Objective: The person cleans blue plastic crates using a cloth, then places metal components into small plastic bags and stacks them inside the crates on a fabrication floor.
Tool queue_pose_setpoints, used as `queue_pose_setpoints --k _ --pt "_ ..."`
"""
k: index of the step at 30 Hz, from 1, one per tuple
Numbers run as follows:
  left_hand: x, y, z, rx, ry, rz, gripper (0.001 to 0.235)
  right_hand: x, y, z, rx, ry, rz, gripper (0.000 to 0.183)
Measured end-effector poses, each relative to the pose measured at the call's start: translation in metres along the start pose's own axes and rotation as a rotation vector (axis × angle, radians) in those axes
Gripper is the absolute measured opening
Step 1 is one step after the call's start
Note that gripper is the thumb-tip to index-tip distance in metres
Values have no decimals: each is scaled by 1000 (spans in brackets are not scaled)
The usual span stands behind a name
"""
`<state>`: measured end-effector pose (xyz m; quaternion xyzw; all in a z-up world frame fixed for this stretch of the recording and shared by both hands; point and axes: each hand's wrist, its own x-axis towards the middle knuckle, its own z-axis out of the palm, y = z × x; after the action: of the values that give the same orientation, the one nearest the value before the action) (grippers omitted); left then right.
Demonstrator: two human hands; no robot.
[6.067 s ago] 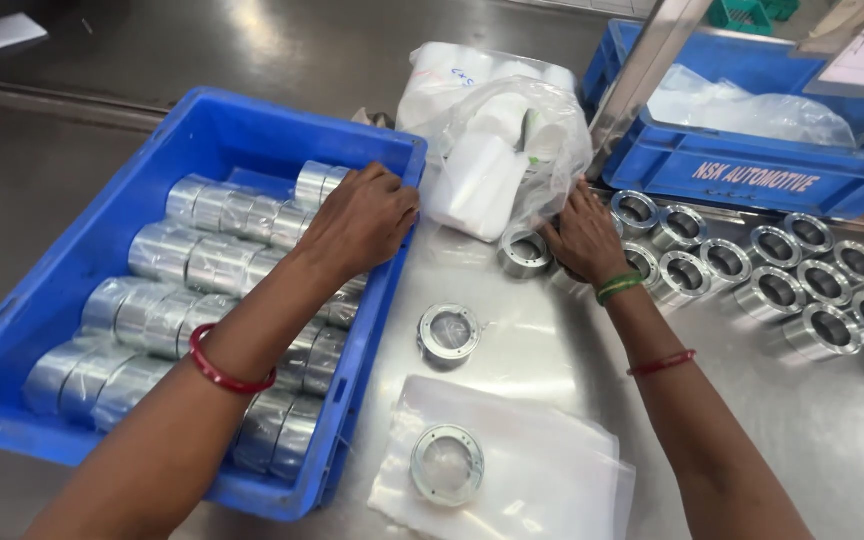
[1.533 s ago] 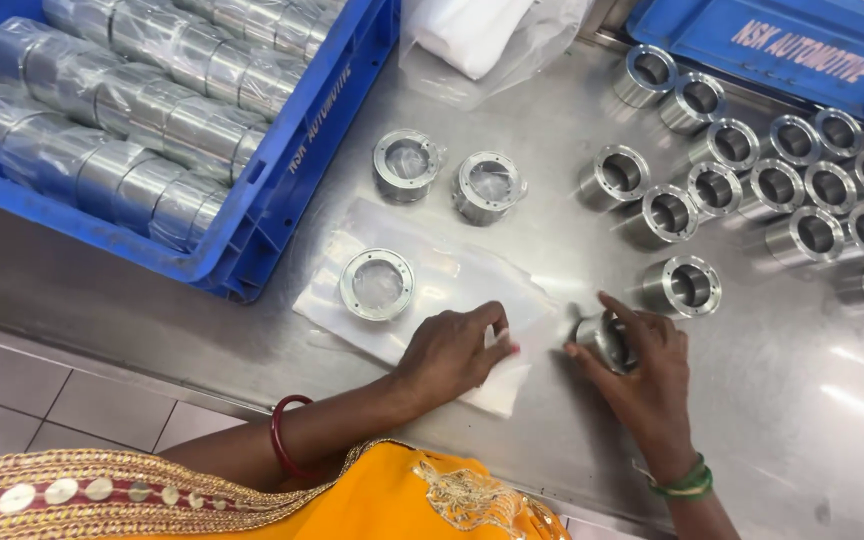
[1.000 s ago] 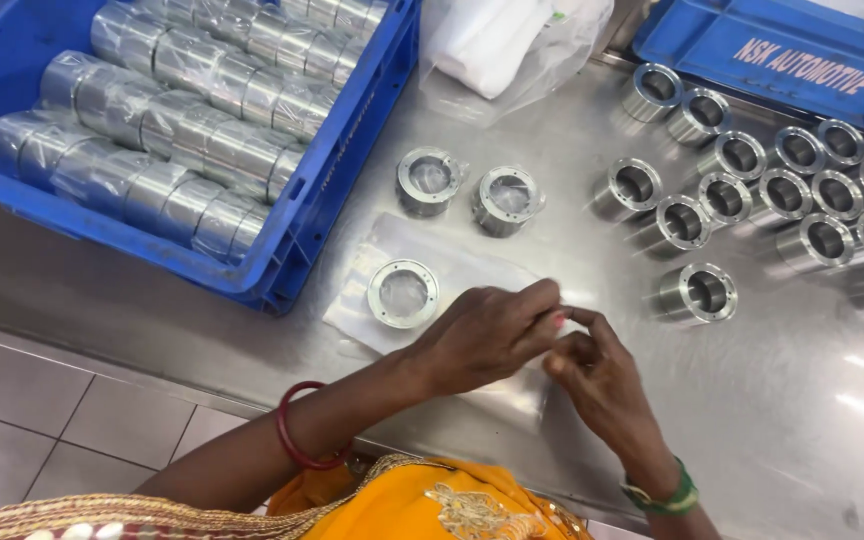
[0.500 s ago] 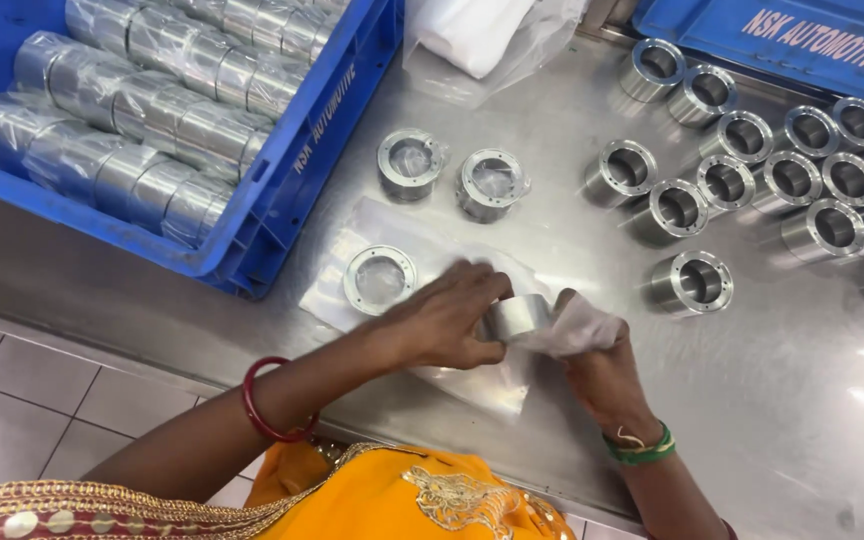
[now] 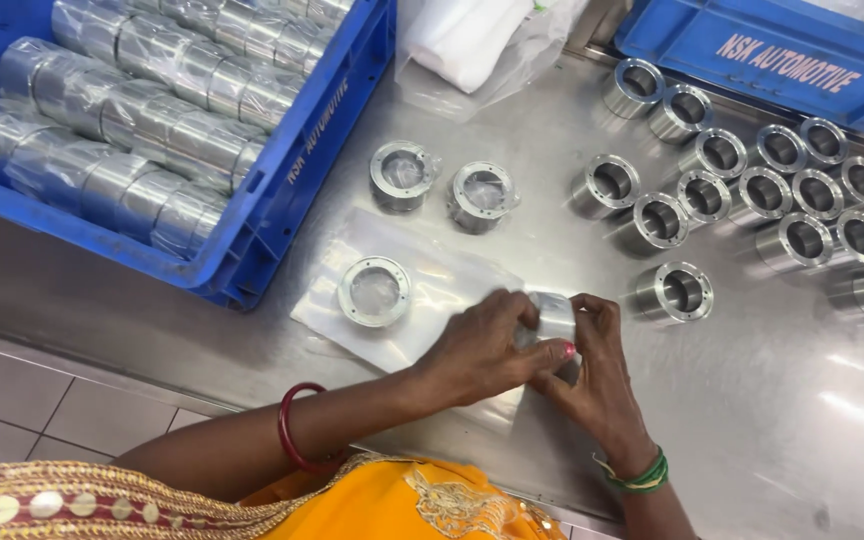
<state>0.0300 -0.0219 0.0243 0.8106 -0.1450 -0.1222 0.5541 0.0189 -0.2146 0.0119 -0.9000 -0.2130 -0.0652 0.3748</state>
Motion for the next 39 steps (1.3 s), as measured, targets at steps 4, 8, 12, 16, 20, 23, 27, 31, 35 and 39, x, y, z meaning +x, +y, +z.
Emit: queue_pose_setpoints --k 4,8,12,16,20,23,27,31,35,39 --pt "-19 -15 -3 -446 -191 -175 73 8 7 13 -181 82 99 77" --pt "-42 -6 -10 -8 -86 93 81 41 9 5 222 136 539 64" --pt "-51 6 -7 426 -260 151 86 88 24 8 480 213 514 48" --pt "-41 -13 16 515 -286 110 63 131 42 32 509 93 444 42" --pt "-33 -13 5 508 -211 15 29 168 84 38 -211 104 32 30" --pt "-34 -5 -11 411 -177 -63 21 178 114 18 -751 253 -272 30" --pt "-35 -14 -18 248 -67 -68 17 153 106 -8 -713 98 -233 68" --pt "-34 -24 -18 109 -62 -89 13 81 76 -1 -705 72 -257 75" --pt "-26 -34 -8 102 -89 -119 17 18 39 -8 -588 45 -47 75" --pt "-23 -45 8 177 -65 -63 19 -13 21 -20 -390 12 278 71"
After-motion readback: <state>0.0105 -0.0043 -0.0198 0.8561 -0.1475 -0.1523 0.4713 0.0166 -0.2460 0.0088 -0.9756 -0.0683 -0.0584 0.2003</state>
